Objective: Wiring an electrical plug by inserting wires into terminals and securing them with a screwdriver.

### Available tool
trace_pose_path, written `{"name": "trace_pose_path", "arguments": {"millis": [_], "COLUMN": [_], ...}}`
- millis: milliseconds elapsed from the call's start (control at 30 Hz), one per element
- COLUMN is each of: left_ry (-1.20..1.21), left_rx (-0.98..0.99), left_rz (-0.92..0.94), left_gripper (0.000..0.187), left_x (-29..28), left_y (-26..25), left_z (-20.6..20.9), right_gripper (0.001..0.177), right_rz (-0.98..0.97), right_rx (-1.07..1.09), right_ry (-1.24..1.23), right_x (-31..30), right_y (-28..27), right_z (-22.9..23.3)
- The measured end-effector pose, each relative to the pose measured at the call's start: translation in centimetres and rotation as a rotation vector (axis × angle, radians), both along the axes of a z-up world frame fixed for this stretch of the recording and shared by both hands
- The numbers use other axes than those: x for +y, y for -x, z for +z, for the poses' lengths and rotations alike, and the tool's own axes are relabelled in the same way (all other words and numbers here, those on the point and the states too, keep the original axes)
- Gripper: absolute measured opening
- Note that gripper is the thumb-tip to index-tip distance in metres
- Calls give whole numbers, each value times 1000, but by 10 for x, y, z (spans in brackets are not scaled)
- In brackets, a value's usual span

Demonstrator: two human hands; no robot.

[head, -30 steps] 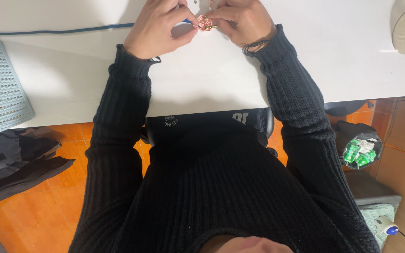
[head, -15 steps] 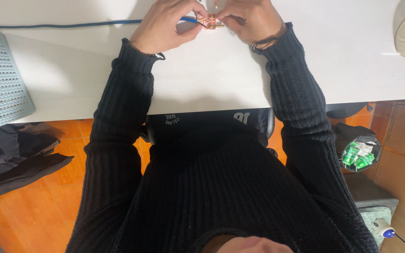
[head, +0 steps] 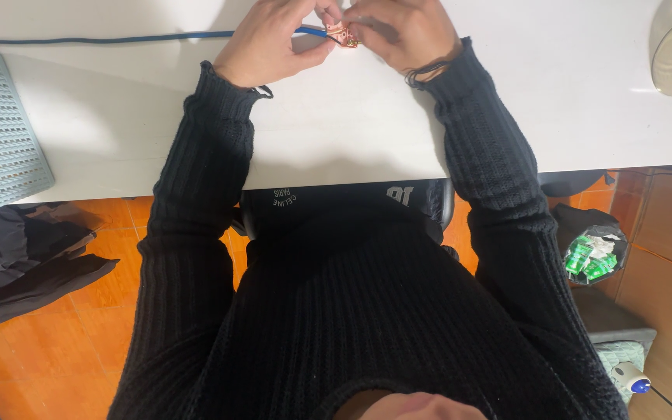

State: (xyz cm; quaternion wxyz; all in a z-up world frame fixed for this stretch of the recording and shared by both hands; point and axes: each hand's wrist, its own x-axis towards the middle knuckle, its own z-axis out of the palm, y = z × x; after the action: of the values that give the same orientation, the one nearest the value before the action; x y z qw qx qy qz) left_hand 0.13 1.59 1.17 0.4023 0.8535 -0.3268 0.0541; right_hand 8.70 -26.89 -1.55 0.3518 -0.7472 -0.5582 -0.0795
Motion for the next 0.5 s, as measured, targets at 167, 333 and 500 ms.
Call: {"name": "trace_pose_path", "arguments": {"millis": [167,333,500], "left_ry": [-10,17,-54], "left_rx": [30,6,-15], "left_rz": [32,-1,11], "left_gripper": [23,24,27], "left_x": [0,-1,-2], "left_y": [0,-3,-5], "left_z": [-4,0,0], "right_gripper": [36,25,26], "right_rz": [-157,-132,-194], "right_rx": [-136,-152,-202], "right_ry": [-30,-62,-36], "right_x": [5,4,7], "right_y": [-2,1,-1], "right_z": [-28,-6,-10]}}
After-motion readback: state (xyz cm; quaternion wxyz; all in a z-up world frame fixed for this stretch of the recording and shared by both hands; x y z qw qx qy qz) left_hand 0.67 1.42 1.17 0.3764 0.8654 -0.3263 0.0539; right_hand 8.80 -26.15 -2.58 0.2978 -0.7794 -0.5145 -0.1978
